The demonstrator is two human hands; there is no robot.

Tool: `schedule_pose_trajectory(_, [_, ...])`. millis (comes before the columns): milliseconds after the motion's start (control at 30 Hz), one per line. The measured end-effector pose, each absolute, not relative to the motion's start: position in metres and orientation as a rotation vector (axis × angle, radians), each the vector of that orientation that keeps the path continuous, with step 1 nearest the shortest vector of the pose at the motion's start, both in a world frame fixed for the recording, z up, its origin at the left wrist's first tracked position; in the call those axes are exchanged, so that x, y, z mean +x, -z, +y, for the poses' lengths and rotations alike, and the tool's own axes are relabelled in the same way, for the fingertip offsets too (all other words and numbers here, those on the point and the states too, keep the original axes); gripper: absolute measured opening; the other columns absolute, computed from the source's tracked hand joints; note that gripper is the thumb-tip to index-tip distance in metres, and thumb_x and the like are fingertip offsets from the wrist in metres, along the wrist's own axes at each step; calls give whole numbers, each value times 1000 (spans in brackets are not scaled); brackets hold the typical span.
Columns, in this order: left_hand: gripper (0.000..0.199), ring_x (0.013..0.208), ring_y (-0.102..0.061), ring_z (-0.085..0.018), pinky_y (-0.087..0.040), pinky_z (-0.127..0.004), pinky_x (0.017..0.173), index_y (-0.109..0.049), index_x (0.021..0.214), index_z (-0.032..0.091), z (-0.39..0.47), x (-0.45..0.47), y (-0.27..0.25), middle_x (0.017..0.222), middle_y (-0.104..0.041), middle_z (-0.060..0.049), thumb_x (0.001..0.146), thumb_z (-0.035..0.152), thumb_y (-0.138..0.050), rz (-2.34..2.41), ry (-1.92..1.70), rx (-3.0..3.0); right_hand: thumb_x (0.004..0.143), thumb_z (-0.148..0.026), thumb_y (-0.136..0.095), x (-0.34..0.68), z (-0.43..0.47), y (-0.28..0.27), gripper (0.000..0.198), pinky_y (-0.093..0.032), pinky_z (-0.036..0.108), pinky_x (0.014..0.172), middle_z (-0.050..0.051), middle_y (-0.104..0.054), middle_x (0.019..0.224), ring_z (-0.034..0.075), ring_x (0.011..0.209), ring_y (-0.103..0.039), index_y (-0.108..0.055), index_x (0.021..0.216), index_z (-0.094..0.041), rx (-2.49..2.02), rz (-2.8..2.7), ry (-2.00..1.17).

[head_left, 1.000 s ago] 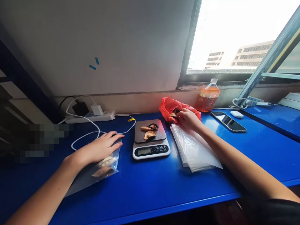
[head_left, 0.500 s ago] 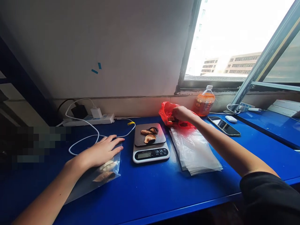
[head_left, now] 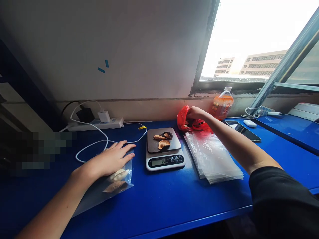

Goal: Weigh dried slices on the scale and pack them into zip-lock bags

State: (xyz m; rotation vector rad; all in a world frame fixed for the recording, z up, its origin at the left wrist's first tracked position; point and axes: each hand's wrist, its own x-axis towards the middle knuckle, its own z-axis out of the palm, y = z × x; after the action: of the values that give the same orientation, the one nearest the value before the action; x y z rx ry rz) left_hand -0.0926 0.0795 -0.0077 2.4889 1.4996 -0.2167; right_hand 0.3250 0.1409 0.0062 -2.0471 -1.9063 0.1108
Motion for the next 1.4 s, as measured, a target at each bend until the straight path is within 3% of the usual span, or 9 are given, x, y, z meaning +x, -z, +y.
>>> schedule_pose_trajectory(200, [63,149,-24,-35,-30,-51,116,-38,152,23,80,-93,7,162,-27,-11,96,52,-31,1519,249,2473,81,-38,-63,335,129,-21,30,-42,22,55,5,-69,77,13,64,-59,-73,90,-11,-2054,-1854,-85])
schedule_pose_trajectory(367, [64,148,-26,-36,-32,-52,115,-38,152,23,80,-93,7,161,-29,-11,96,52,-30,1505,232,2479,77,-34,-69,336,125,-23,31,-46,25,65,10,-72,98,19,81,-64,-71,101,-16,-2116,-1841,90])
schedule_pose_trajectory(500, [63,149,-23,-36,-28,-52,117,-35,153,20,78,-91,4,161,-27,-14,97,47,-28,1503,289,2489,81,-28,-64,323,116,-20,12,-43,25,69,7,-72,89,18,80,-64,-72,80,-19,-2061,-2034,44])
schedule_pose_trajectory(700, [62,150,-21,-36,-26,-53,118,-33,154,21,74,-87,-2,163,-23,-14,98,48,-27,1540,322,2450,79,-22,-64,301,102,-14,14,-38,24,56,0,-66,67,12,60,-55,-66,66,-20,-1918,-2222,-174])
schedule_pose_trajectory(800, [62,148,-24,-36,-27,-53,117,-35,153,20,75,-87,-2,162,-25,-14,98,47,-28,1545,312,2456,77,-20,-64,304,100,-14,5,-39,23,56,1,-69,73,13,62,-57,-69,75,-19,-1900,-2142,-206])
schedule_pose_trajectory(967, [63,149,-21,-36,-26,-53,118,-35,153,22,77,-89,1,163,-24,-13,97,49,-28,1547,295,2452,87,-23,-50,321,96,-12,23,-46,21,60,5,-74,94,13,70,-63,-70,98,-17,-1900,-1919,-209])
schedule_pose_trajectory(1167, [64,148,-26,-37,-28,-53,117,-38,152,21,79,-90,3,161,-28,-14,96,50,-29,1536,271,2470,79,-9,-47,325,90,5,28,-46,24,65,8,-74,91,16,74,-65,-72,91,-15,-2010,-1728,-6])
schedule_pose_trajectory(1333, [65,149,-21,-37,-27,-55,117,-36,153,23,80,-90,3,162,-26,-12,95,52,-28,1547,266,2454,83,-15,-48,315,86,11,26,-45,26,71,9,-73,99,19,87,-65,-71,97,-17,-2036,-1742,154])
schedule_pose_trajectory(1400, [65,149,-21,-38,-26,-56,117,-37,153,23,80,-91,3,162,-26,-12,95,52,-28,1548,261,2452,85,-19,-51,309,83,10,22,-44,26,75,8,-73,97,19,90,-64,-71,91,-17,-2016,-1828,180])
